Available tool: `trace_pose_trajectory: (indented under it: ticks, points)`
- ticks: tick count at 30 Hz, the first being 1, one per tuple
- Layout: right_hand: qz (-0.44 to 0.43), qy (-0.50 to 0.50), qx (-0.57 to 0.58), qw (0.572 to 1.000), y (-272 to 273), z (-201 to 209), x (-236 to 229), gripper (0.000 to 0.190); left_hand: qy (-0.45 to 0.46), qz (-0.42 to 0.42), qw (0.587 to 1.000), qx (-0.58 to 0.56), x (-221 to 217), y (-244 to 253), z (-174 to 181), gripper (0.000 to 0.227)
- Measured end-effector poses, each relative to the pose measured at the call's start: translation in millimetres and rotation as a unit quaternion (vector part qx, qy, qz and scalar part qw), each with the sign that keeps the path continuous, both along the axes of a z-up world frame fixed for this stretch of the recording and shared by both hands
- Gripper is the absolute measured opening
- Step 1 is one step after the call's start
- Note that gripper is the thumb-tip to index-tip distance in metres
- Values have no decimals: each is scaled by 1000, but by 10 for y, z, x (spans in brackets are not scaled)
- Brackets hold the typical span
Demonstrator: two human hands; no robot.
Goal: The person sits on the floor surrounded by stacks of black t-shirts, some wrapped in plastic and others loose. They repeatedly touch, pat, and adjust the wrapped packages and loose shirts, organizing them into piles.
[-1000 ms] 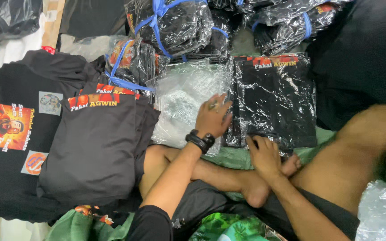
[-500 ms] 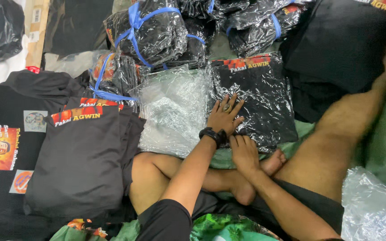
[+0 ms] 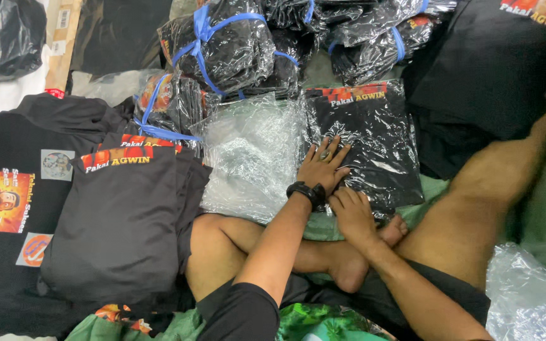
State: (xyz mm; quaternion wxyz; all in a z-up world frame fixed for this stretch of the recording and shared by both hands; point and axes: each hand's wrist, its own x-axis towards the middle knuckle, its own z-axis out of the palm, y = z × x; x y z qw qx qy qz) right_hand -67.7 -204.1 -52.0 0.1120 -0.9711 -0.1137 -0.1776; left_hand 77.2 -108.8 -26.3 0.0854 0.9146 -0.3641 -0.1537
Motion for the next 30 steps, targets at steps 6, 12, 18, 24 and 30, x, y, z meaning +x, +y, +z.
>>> trace_pose_trajectory:
  ticks: [6, 12, 18, 24, 30]
  points:
    - [87, 63, 14, 994, -212, 267, -436, 13, 19, 7, 1000, 24, 83, 47, 195, 61]
    - [29, 160, 229, 960, -532, 780, -410, 46, 28, 12, 998, 53, 62, 63, 284, 61]
    - [1, 108, 175, 979, -564, 876, -298, 42, -29, 66, 997, 2, -73, -20, 526, 61]
    - [54, 47, -17, 997, -799, 133, -234, 20, -48, -33, 998, -13, -191, -136, 154, 56]
    - [33, 62, -29, 997, -838, 199, -503, 19, -7, 0, 1000, 1, -119, -134, 130, 55]
